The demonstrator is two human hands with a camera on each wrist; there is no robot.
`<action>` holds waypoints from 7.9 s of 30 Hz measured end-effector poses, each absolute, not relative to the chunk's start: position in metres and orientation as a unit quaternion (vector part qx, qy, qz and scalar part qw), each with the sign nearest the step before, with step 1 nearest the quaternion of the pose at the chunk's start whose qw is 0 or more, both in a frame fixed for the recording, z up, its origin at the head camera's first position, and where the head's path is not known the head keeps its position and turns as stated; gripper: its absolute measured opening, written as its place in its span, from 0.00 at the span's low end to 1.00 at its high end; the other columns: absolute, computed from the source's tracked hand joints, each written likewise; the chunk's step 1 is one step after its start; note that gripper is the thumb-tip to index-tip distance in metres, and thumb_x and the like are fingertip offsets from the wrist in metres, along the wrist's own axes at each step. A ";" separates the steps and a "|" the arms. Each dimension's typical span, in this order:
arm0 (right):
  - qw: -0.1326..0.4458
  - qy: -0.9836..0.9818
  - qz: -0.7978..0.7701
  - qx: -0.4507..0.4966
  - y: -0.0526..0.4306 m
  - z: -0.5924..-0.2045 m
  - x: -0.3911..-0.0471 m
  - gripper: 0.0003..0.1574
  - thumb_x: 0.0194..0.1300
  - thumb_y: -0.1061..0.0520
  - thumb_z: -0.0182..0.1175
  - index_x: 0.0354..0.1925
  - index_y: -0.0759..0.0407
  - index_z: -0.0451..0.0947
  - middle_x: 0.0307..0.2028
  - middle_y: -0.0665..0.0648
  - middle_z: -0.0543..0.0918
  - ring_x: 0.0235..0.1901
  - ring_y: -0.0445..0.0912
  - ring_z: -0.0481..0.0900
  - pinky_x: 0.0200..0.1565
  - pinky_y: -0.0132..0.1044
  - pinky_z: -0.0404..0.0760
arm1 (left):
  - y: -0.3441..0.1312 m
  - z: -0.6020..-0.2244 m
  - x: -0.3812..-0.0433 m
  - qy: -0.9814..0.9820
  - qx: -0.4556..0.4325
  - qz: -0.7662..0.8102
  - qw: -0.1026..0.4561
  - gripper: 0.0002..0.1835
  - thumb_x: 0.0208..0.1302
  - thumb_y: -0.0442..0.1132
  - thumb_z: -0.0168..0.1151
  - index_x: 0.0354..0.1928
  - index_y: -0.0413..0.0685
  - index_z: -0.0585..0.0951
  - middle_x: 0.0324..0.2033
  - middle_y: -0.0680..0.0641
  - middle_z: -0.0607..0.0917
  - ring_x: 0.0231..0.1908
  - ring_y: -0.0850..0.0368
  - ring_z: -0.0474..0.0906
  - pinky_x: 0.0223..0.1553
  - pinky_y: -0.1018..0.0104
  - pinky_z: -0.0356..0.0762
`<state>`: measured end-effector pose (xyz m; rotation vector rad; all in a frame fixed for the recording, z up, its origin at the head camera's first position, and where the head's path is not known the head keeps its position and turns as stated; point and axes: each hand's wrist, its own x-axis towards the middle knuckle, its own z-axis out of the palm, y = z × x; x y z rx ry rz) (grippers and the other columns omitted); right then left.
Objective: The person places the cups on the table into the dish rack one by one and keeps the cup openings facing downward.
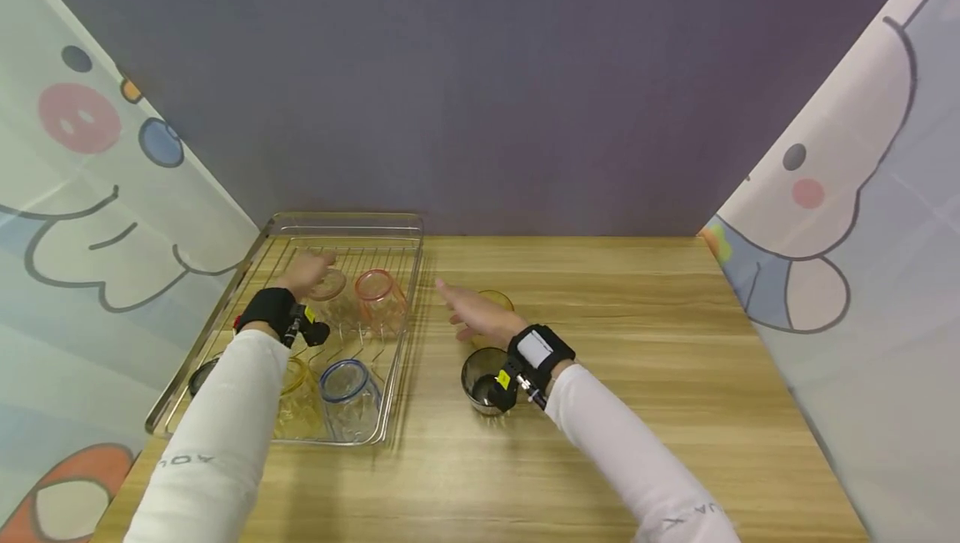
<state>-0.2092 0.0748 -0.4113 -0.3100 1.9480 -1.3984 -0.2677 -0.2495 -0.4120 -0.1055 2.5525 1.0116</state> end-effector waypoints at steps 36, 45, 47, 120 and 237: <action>0.252 0.777 -0.561 -0.135 0.184 -0.371 -0.238 0.51 0.75 0.27 0.30 0.78 0.59 0.43 0.75 0.68 0.55 0.73 0.63 0.59 0.71 0.60 0.63 | -0.293 -0.381 -0.256 0.834 -0.017 0.544 0.090 0.46 0.71 0.71 0.18 0.79 0.44 0.43 0.78 0.35 0.44 0.77 0.34 0.39 0.77 0.39 0.35; 0.254 0.800 -0.526 -0.137 0.199 -0.355 -0.233 0.49 0.76 0.29 0.33 0.78 0.58 0.44 0.76 0.65 0.55 0.74 0.63 0.58 0.72 0.60 0.59 | -0.285 -0.359 -0.251 0.845 0.048 0.529 0.064 0.43 0.73 0.69 0.19 0.79 0.47 0.44 0.78 0.36 0.46 0.77 0.34 0.40 0.75 0.35 0.33; 0.255 0.810 -0.510 -0.139 0.201 -0.353 -0.230 0.49 0.75 0.28 0.35 0.78 0.57 0.45 0.76 0.63 0.56 0.74 0.62 0.58 0.73 0.60 0.58 | -0.281 -0.354 -0.250 0.847 0.058 0.525 0.062 0.42 0.73 0.69 0.19 0.79 0.49 0.45 0.78 0.38 0.45 0.78 0.36 0.39 0.75 0.35 0.32; 0.319 0.903 -0.186 -0.222 0.185 -0.434 -0.164 0.43 0.34 0.53 0.77 0.51 0.52 0.69 0.47 0.59 0.71 0.45 0.51 0.74 0.42 0.47 0.80 | -0.168 -0.321 -0.231 0.869 0.280 0.407 0.032 0.35 0.76 0.65 0.32 0.78 0.57 0.53 0.77 0.48 0.56 0.77 0.48 0.52 0.75 0.45 0.53; 0.224 0.702 -0.646 -0.198 0.146 -0.374 -0.210 0.39 0.69 0.56 0.55 0.71 0.56 0.51 0.66 0.65 0.60 0.61 0.56 0.69 0.61 0.55 0.77 | -0.044 -0.390 -0.208 0.607 0.010 0.786 0.113 0.22 0.77 0.49 0.38 0.54 0.43 0.77 0.36 0.56 0.82 0.36 0.62 0.78 0.42 0.68 0.78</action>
